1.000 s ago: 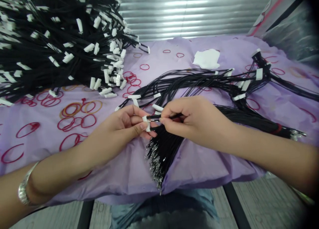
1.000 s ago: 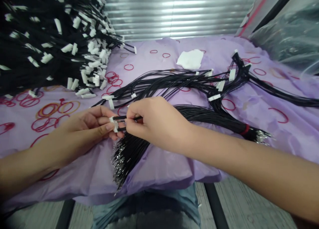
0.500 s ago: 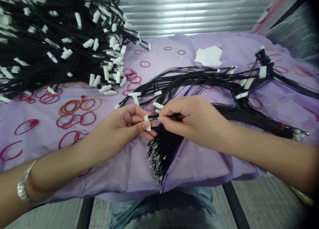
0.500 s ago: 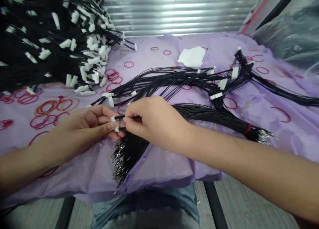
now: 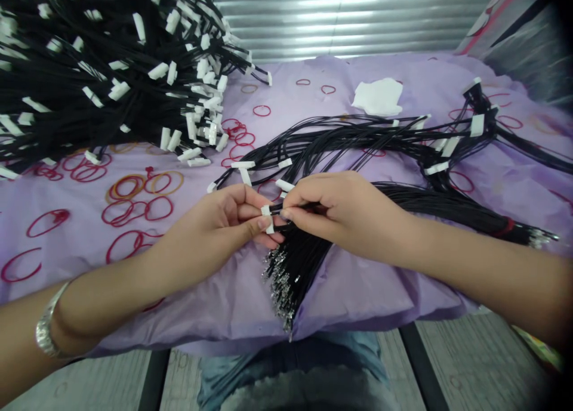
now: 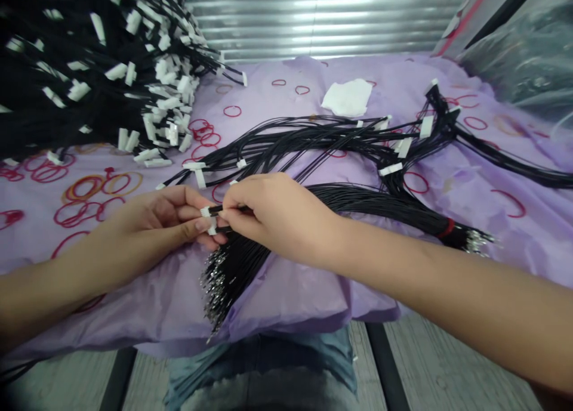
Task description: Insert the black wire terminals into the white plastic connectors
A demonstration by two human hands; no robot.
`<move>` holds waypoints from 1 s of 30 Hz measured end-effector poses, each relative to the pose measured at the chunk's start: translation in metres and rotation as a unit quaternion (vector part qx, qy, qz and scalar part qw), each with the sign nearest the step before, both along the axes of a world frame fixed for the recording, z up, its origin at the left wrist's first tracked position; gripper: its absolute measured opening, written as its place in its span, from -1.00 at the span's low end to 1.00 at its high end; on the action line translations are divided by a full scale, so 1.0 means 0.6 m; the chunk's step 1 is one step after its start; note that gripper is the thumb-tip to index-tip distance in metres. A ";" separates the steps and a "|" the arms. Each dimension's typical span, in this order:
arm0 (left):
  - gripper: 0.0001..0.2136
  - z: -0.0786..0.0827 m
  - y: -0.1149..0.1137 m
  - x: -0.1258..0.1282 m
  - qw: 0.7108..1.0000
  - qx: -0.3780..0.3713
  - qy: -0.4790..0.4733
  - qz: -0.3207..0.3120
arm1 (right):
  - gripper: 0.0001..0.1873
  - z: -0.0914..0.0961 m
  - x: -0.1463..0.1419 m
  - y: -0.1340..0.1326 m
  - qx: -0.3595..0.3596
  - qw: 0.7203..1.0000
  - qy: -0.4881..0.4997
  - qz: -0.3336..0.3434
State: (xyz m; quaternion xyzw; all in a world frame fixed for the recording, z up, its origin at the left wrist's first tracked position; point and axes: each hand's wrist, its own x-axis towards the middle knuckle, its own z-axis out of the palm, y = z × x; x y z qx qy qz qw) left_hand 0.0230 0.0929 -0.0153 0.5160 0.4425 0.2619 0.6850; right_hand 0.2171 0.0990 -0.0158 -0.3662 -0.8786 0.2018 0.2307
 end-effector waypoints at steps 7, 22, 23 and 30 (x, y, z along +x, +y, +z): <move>-0.94 0.004 0.000 0.002 1.000 -0.010 0.006 0.000 | -0.80 0.003 0.001 0.002 -0.022 1.000 -0.008 0.008; -0.90 -0.003 0.002 0.000 1.000 -0.026 -0.011 0.010 | -0.81 0.000 -0.003 -0.008 -0.030 0.999 0.012 -0.024; -0.90 -0.003 0.002 0.000 1.000 -0.027 -0.011 0.008 | -0.81 0.000 -0.003 -0.008 -0.031 0.999 0.011 -0.028; -0.89 -0.002 0.001 -0.004 1.000 -0.026 -0.015 0.005 | -0.81 -0.001 -0.002 -0.005 -0.058 0.997 0.035 -0.026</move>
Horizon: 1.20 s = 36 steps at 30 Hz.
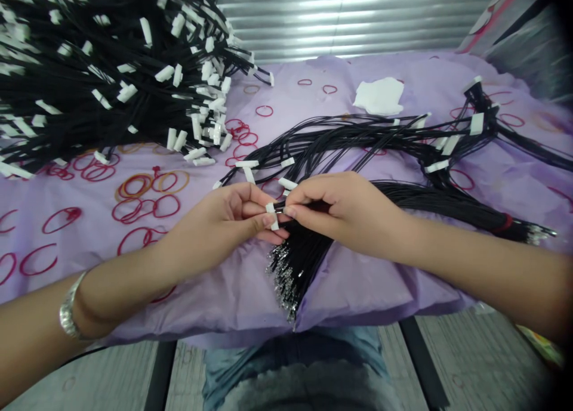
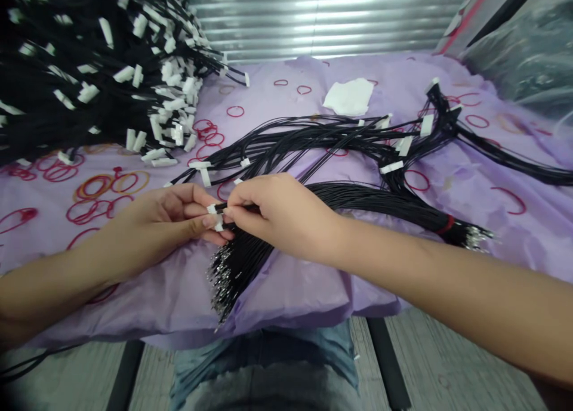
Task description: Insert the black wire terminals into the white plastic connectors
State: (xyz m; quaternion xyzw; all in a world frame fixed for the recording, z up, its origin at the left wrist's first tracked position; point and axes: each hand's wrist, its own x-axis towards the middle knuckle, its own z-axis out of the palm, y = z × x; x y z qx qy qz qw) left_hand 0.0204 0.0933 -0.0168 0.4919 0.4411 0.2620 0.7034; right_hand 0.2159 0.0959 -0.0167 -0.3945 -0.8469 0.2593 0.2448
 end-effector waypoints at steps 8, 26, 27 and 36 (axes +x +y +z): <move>-0.88 -0.004 0.002 0.001 1.000 -0.002 -0.003 -0.013 | -0.79 0.004 0.003 -0.001 -0.003 1.000 -0.007 0.022; -0.87 -0.001 0.004 -0.003 0.999 -0.021 -0.021 -0.017 | -0.93 0.004 0.009 -0.003 -0.062 0.997 0.043 -0.016; -0.87 0.001 0.004 -0.002 1.000 -0.023 -0.014 -0.011 | -0.94 0.004 0.010 -0.001 -0.064 0.997 0.038 -0.011; -0.90 0.005 0.006 0.002 0.999 -0.048 0.001 0.003 | -0.91 0.004 0.007 0.000 -0.062 0.998 0.020 -0.023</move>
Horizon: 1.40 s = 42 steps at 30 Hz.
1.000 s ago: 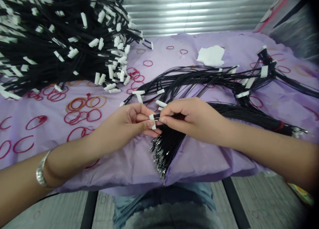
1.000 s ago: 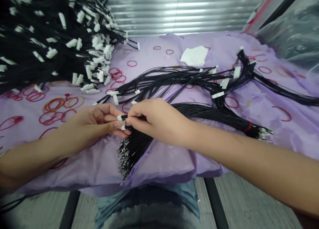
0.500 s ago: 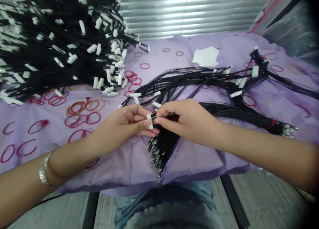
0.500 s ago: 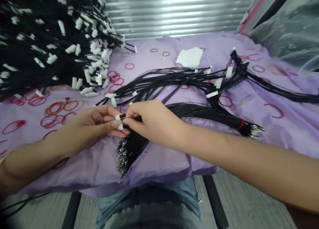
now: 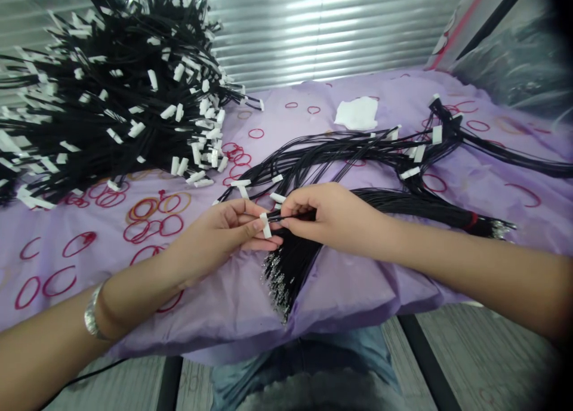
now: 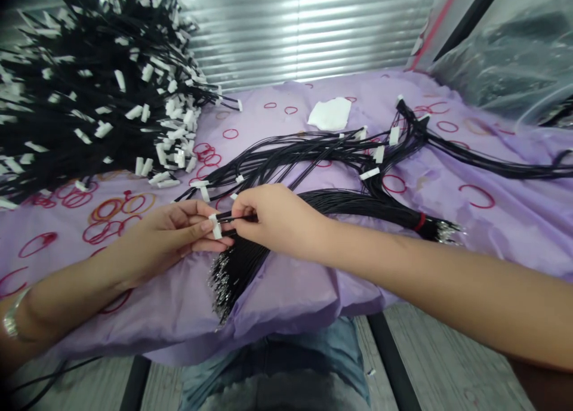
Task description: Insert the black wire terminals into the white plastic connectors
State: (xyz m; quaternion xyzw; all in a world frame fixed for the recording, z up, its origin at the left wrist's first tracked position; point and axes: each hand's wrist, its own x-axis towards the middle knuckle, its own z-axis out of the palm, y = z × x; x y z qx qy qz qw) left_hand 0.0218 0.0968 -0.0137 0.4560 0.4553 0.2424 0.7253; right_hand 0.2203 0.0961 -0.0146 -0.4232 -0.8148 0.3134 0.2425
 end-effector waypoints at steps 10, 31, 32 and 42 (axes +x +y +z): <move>-0.86 -0.004 -0.001 -0.003 1.000 0.007 -0.011 -0.006 | -0.91 -0.002 0.003 0.005 0.025 1.000 0.001 -0.006; -0.87 -0.016 0.004 -0.010 0.999 0.022 -0.019 -0.029 | -0.85 -0.006 -0.008 -0.005 0.040 0.999 0.008 0.000; -0.86 -0.015 0.004 -0.010 0.999 0.021 -0.018 -0.028 | -0.85 -0.006 -0.009 -0.005 0.041 0.999 0.009 0.000; -0.87 -0.011 0.004 -0.005 0.999 0.023 -0.022 -0.025 | -0.89 -0.003 -0.002 0.001 0.090 0.995 -0.029 0.022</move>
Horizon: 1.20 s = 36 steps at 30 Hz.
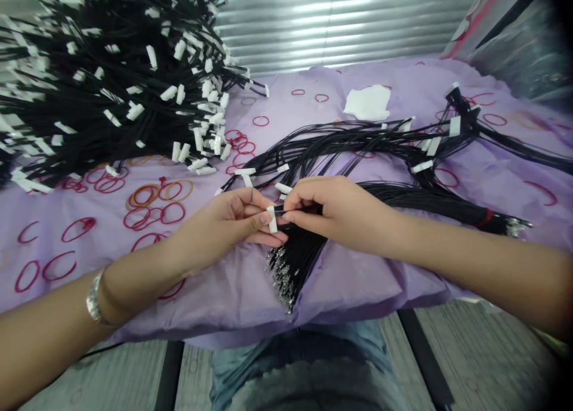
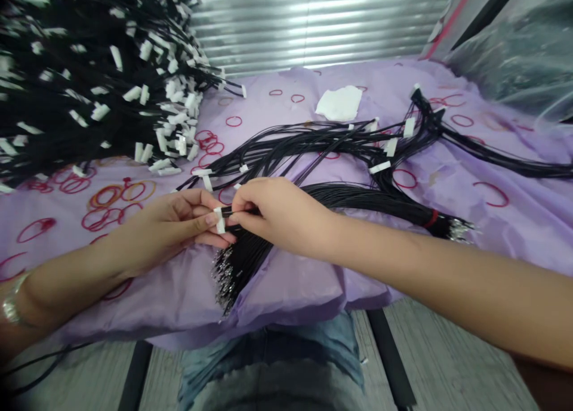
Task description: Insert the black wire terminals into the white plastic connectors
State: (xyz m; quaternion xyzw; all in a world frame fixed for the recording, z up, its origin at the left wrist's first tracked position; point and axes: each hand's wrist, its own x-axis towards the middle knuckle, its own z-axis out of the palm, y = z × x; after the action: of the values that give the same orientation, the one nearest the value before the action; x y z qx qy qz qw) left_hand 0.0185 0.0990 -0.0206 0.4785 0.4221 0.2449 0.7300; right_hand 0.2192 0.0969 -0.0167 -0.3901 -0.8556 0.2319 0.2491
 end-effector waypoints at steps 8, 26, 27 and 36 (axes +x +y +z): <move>-0.91 0.006 0.004 0.001 0.999 -0.016 -0.010 0.037 | -0.90 0.005 0.032 0.017 0.109 0.992 -0.038 0.041; -0.92 0.004 0.008 -0.001 0.998 -0.036 -0.035 0.046 | -0.90 0.027 0.031 0.016 0.071 0.995 0.028 -0.059; -0.91 0.004 0.008 -0.001 0.998 -0.034 -0.036 0.047 | -0.90 0.030 0.027 0.012 0.081 0.994 0.035 -0.067; -0.83 -0.009 0.004 -0.001 0.999 -0.005 -0.052 0.017 | -0.84 -0.009 -0.020 -0.020 0.007 0.995 -0.082 -0.060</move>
State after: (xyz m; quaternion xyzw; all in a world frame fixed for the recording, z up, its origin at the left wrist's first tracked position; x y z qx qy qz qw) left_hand 0.0180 0.1017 -0.0257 0.4539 0.3934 0.2797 0.7489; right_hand 0.2073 0.0848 -0.0218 -0.4568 -0.8498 0.1778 0.1939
